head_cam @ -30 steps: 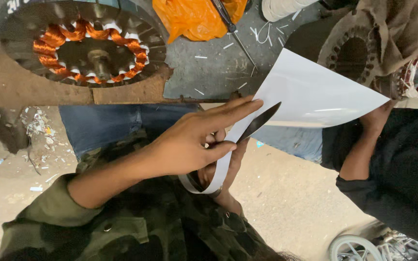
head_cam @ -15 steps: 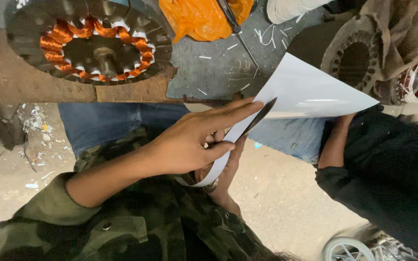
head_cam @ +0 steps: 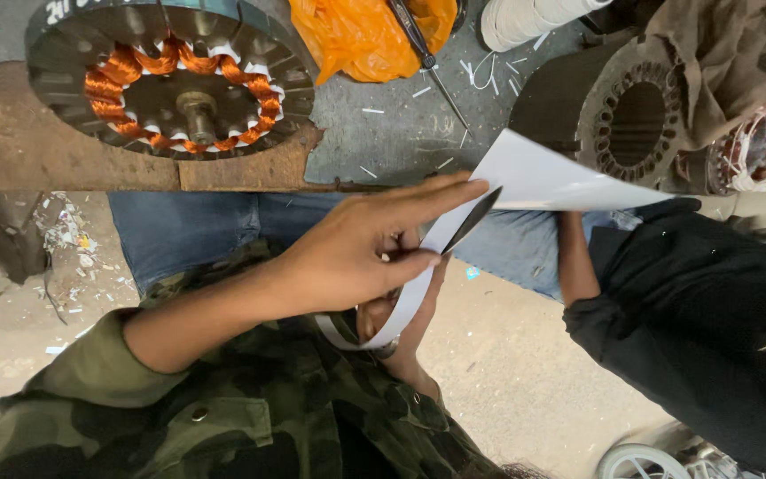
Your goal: The person cuts strips of white insulating material with scissors and places them into slots on a motor rotor. They use a screwdriver to press the strips into place. The person repeats this process for multiple slots on the rotor.
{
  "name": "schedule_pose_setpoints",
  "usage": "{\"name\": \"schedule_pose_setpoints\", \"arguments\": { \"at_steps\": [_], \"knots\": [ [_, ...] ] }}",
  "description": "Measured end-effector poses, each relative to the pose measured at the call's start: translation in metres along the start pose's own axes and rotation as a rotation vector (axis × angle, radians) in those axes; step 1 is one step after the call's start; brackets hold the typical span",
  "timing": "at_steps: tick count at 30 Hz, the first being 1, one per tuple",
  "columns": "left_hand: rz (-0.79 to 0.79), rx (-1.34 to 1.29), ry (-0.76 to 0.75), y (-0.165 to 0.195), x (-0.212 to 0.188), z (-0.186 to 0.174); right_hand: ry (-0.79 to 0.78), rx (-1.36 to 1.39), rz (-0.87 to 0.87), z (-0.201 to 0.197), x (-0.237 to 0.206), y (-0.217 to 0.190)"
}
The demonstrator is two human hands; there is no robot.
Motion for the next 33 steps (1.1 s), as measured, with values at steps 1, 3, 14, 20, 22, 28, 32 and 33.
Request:
{"name": "schedule_pose_setpoints", "arguments": {
  "at_steps": [1,3,14,20,22,28,32,33],
  "knots": [
    [-0.014,0.0,-0.023,0.001,-0.002,0.002,0.004,-0.002,-0.002,0.0,0.0,0.0],
    [-0.039,0.009,-0.052,0.001,-0.004,0.006,0.009,-0.01,-0.002,-0.001,0.0,0.0],
    [-0.102,0.031,-0.073,-0.004,-0.007,0.009,0.009,-0.005,0.01,-0.001,0.0,0.0],
    [-0.084,0.04,-0.054,-0.004,-0.006,0.008,0.002,-0.002,0.014,0.0,-0.001,0.0],
    [-0.137,0.015,-0.021,-0.006,-0.008,0.008,-0.001,0.005,0.015,0.0,-0.001,0.0],
    [-0.034,-0.02,0.197,0.002,-0.007,0.001,0.009,0.002,0.004,-0.001,0.001,-0.005],
    [-0.097,-0.037,0.203,0.0,-0.008,-0.001,-0.004,0.038,-0.003,0.0,0.0,-0.008],
    [-0.184,-0.074,0.169,-0.005,-0.009,0.0,0.004,0.0,-0.01,0.0,0.0,-0.008]
  ]
}}
Point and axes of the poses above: each hand's wrist, its own x-axis towards the middle knuckle, its own z-axis out of the palm, y = z × x, the point moved 6 cm from there along x, towards the middle knuckle, and after that the axes turned 12 degrees about y, right-handed, at the moved point
